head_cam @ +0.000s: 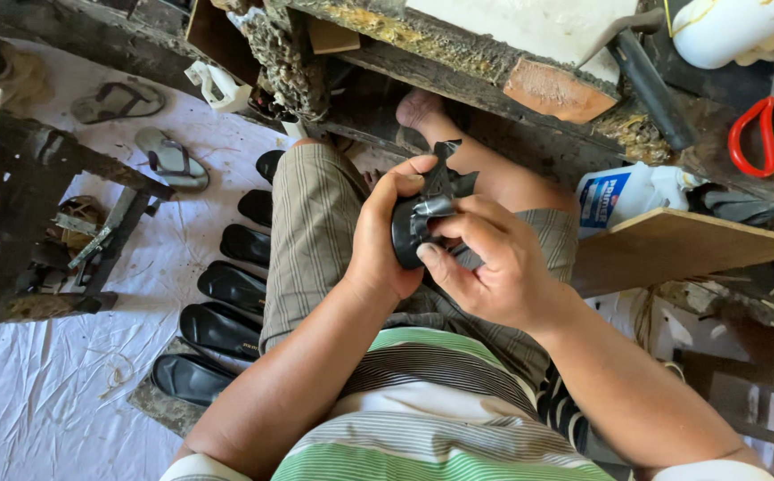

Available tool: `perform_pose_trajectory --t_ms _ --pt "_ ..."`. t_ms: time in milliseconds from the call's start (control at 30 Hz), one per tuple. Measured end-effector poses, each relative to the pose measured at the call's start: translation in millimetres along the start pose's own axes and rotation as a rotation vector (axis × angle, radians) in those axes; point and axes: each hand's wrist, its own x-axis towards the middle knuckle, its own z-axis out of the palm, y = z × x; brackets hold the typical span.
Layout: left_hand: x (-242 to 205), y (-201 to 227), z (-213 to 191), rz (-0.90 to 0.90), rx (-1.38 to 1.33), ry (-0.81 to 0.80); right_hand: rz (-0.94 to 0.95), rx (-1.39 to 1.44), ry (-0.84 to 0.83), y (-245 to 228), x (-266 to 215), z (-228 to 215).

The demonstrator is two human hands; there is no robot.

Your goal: The person inspects a black slipper, peels back the upper layer to reveal the sole, and uses a hammer to tap the sole repeatedly. The person handles the slipper with both hands, turning it over to check the edges and sole surface.

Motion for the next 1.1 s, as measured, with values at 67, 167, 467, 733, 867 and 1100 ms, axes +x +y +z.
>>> perform_pose_trajectory --t_ms 67,167,467,733,867,1100 --pt "-5 -1 1 -0.013 0.007 0.009 -0.056 -0.035 -0.013 7 -6 1" --pt "-7 0 -2 0.022 0.007 0.021 -0.052 -0.045 0.008 19 -20 11" --pt "12 -10 -37 0.367 0.272 -0.197 0.558 0.513 -0.157 32 -33 14" --pt "5 -11 -10 0.115 0.008 -0.234 0.402 0.406 -0.072 7 -11 -5" --pt "-1 -10 -8 0.094 -0.010 -0.173 0.181 0.216 -0.024 -9 -6 -3" --pt "-21 1 -1 0.386 0.281 -0.207 0.330 0.248 -0.011 13 -37 14"
